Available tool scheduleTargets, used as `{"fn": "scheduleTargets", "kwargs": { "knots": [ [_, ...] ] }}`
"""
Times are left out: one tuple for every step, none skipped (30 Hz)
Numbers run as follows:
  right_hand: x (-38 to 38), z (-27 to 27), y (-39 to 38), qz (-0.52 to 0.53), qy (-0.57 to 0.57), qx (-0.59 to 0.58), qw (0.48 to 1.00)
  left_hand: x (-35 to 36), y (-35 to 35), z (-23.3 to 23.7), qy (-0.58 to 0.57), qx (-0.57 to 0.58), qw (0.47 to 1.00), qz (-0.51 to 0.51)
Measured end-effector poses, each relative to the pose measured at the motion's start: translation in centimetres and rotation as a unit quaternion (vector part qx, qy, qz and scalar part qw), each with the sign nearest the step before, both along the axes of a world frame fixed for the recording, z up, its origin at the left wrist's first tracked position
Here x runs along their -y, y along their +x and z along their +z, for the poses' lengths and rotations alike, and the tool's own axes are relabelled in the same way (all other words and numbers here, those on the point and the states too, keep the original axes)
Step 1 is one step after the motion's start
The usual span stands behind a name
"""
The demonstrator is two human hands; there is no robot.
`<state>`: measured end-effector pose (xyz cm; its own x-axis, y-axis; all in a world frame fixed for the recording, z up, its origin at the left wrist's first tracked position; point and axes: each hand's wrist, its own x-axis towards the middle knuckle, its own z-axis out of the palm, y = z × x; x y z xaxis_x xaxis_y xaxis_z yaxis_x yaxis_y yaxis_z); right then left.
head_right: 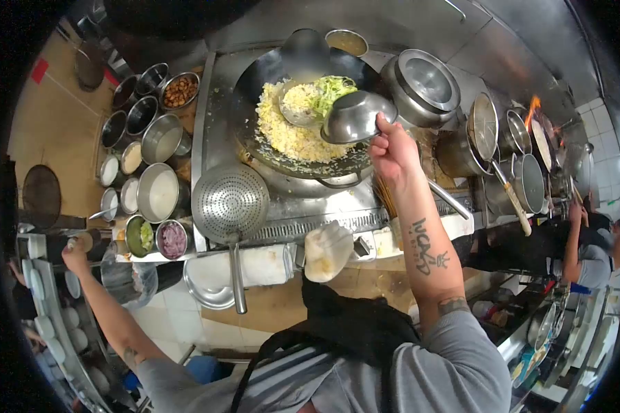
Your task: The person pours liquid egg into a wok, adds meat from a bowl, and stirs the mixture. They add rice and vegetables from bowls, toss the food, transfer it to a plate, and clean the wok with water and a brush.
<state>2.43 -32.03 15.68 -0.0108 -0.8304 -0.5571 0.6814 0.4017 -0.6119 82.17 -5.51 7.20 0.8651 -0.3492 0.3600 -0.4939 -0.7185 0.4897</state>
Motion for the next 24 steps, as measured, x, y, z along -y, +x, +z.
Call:
{"fn": "scheduleTargets", "kwargs": {
  "knots": [
    [-1.4, 0.8, -0.5, -0.019, -0.04, -0.029, 0.999, -0.1, -2.0, 3.1, -0.04, -0.007, 0.999, -0.016],
    [-2.9, 1.8, -1.0, -0.04, -0.08, -0.056, 0.994, -0.7, -2.4, 5.1, -0.064, 0.075, 0.995, -0.006],
    [-4.5, 3.6, -2.2, -0.035, -0.126, -0.085, 0.988, -1.0, -4.6, 8.3, -0.175, -0.03, 0.975, -0.13],
    [-5.9, 3.9, -4.5, -0.029, -0.17, -0.091, 0.981, -0.7, -7.1, 10.8, -0.265, -0.007, 0.954, -0.143],
    [-7.3, 4.3, -6.9, -0.022, -0.214, -0.098, 0.972, 0.0, -11.4, 13.5, -0.352, 0.015, 0.923, -0.155],
    [-9.0, 5.3, -8.5, -0.035, -0.225, -0.127, 0.966, 0.5, -13.8, 14.9, -0.38, 0.041, 0.904, -0.191],
    [-10.9, 6.7, -9.9, -0.05, -0.236, -0.157, 0.958, 1.2, -16.5, 15.7, -0.408, 0.066, 0.882, -0.227],
    [-12.9, 7.5, -11.3, -0.087, -0.238, -0.185, 0.95, 2.8, -21.2, 15.9, -0.384, 0.047, 0.9, -0.201],
    [-15.1, 8.1, -12.9, -0.118, -0.257, -0.207, 0.936, 5.2, -27.0, 16.4, -0.344, 0.116, 0.916, -0.172],
    [-17.5, 8.7, -15.0, -0.142, -0.249, -0.252, 0.924, 7.0, -28.1, 15.4, -0.247, 0.183, 0.898, -0.315],
    [-20.2, 9.1, -17.1, -0.173, -0.254, -0.296, 0.904, 9.8, -29.6, 12.6, -0.203, 0.146, 0.913, -0.322],
    [-23.3, 9.0, -19.9, -0.178, -0.262, -0.339, 0.886, 12.2, -34.4, 12.0, -0.209, -0.007, 0.9, -0.382],
    [-26.6, 9.3, -22.4, -0.195, -0.244, -0.382, 0.87, 14.8, -36.5, 10.2, -0.119, 0.152, 0.854, -0.484],
    [-30.3, 9.6, -24.7, -0.228, -0.218, -0.429, 0.847, 16.0, -40.8, 10.1, -0.043, 0.123, 0.818, -0.561],
    [-34.3, 9.5, -27.0, -0.247, -0.208, -0.46, 0.827, 16.5, -45.0, 11.5, 0.087, 0.028, 0.784, -0.614],
    [-38.7, 9.0, -29.7, -0.273, -0.174, -0.479, 0.816, 17.6, -48.1, 11.2, 0.197, 0.066, 0.773, -0.599],
    [-42.8, 8.6, -32.0, -0.292, -0.132, -0.528, 0.787, 19.0, -50.3, 10.4, 0.303, 0.105, 0.752, -0.576],
    [-47.5, 7.4, -34.8, -0.314, -0.111, -0.549, 0.767, 21.1, -51.2, 10.1, 0.337, 0.095, 0.745, -0.568],
    [-52.5, 6.6, -37.1, -0.32, -0.044, -0.576, 0.751, 22.9, -51.9, 10.1, 0.372, 0.085, 0.736, -0.56],
    [-57.1, 5.1, -39.2, -0.331, -0.019, -0.621, 0.711, 24.0, -52.8, 10.4, 0.372, 0.139, 0.758, -0.518],
    [-61.8, 5.2, -39.9, -0.28, 0.07, -0.681, 0.674, 23.7, -55.4, 12.6, 0.452, 0.2, 0.718, -0.49],
    [-67.2, 3.0, -42.4, -0.268, 0.121, -0.728, 0.619, 23.7, -56.9, 13.3, 0.467, 0.225, 0.691, -0.503],
    [-70.8, 3.0, -42.0, -0.278, 0.217, -0.719, 0.599, 23.7, -58.0, 13.6, 0.481, 0.25, 0.661, -0.518],
    [-75.1, 2.1, -43.7, -0.222, 0.228, -0.79, 0.524, 24.1, -58.5, 13.7, 0.451, 0.233, 0.675, -0.536]
  ]
}}
